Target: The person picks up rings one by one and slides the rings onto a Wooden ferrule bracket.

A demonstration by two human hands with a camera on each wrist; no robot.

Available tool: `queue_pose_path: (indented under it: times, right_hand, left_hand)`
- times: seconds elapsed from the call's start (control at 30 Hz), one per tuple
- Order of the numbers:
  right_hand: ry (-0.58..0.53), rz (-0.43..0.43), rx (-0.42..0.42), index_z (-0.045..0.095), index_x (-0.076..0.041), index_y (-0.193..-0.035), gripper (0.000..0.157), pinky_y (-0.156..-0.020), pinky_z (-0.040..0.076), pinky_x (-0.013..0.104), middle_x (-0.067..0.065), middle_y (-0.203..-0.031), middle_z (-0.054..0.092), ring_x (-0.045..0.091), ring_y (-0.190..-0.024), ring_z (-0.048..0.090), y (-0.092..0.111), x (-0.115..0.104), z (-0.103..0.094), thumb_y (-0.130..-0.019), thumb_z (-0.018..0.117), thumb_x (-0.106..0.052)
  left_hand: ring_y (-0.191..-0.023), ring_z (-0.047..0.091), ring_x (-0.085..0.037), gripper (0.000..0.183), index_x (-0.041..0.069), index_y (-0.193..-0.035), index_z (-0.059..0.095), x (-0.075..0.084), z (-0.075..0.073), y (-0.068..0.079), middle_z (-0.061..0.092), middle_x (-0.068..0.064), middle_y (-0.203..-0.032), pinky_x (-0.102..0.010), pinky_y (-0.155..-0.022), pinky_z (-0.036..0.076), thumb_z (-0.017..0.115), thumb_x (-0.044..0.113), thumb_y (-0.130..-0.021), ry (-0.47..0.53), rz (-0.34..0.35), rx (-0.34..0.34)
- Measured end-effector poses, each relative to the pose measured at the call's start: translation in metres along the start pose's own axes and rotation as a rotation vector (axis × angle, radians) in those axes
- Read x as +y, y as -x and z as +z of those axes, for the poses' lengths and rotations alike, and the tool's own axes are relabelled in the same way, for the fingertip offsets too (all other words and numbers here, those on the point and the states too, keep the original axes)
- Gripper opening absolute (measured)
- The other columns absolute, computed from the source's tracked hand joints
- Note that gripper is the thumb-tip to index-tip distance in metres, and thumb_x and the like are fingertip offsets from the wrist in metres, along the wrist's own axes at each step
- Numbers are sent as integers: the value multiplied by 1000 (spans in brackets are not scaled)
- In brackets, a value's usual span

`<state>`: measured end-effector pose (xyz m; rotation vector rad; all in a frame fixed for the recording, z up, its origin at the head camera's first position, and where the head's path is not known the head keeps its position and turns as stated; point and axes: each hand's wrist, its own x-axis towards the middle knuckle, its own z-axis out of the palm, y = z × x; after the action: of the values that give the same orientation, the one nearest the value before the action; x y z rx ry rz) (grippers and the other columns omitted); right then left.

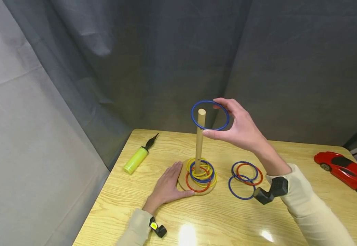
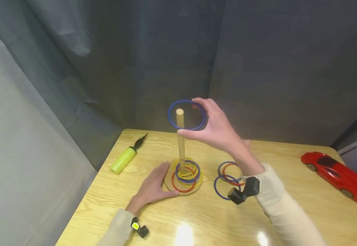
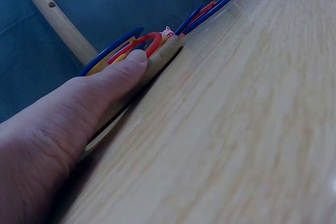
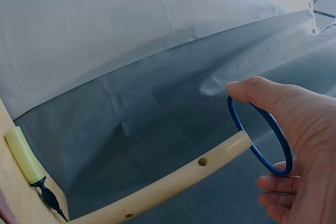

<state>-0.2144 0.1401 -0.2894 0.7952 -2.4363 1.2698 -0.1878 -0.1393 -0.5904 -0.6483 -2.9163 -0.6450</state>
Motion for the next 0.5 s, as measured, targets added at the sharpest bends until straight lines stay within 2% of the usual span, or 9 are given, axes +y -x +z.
queue_pose_path:
  times: [0.27,0.5]
  right_hand:
    - [-1,46,-75,51,-12,-150,89,-108,42,53,5,-137,60,27,-128,52,6,17,19,-76,94,-35]
    - [12,80,-128,48,-10,-151,91,-108,44,59,11,-139,59,32,-131,52,23,36,37,-78,92,-40]
  left_hand:
    - [-161,14,-19,128,11,-169,14,-1,1,1,19,-4,-175,-44,-130,21,52,94,-79,-7,-5,-11]
    - [-161,16,-21,130,10,-169,15,0,2,1,20,-6,-174,-46,-129,24,51,95,-78,-7,-7,-6]
